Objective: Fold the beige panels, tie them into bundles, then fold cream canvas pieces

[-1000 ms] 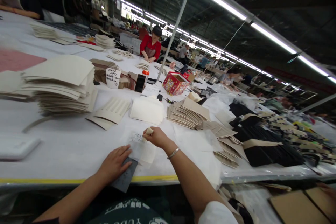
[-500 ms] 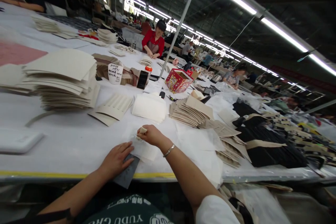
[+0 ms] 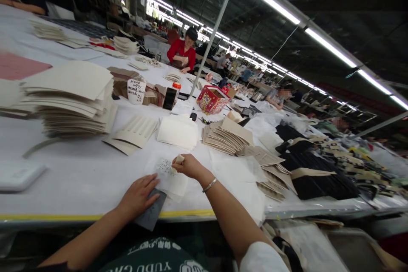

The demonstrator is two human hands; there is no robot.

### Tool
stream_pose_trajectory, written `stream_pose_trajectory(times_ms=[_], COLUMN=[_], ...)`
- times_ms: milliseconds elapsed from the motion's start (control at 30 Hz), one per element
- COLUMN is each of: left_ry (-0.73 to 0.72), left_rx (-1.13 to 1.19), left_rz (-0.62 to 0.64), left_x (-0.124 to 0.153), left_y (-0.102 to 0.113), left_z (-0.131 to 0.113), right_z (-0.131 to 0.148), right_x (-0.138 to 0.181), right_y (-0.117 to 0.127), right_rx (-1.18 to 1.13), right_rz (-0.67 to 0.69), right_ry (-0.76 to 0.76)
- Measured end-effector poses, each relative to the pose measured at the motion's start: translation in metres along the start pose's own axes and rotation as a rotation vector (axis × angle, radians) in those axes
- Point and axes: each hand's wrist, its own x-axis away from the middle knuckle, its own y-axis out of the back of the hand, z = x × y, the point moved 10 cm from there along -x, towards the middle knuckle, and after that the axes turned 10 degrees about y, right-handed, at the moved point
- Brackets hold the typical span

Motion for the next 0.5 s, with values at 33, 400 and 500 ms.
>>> stream_pose_trajectory(times_ms=[33, 400, 500], left_ry=[-0.006, -0.014, -0.001], left_rx=[-0.001, -0.013, -0.019], left_rz=[-0.009, -0.014, 0.009], left_x=[0.000, 0.001, 0.000], left_y=[0.001, 0.005, 0.004], left_z=[-0.001, -0.002, -0.002], right_z=[0.000, 0.005, 0.006], right_x=[-0.002, -0.034, -0.039], right_y=[0.001, -0.003, -0.009], right_rx=[-0.040, -0.217, -0.119], right_rz=[0.002, -0.063, -0.068], right_ry=[-0.020, 0.098, 0.104])
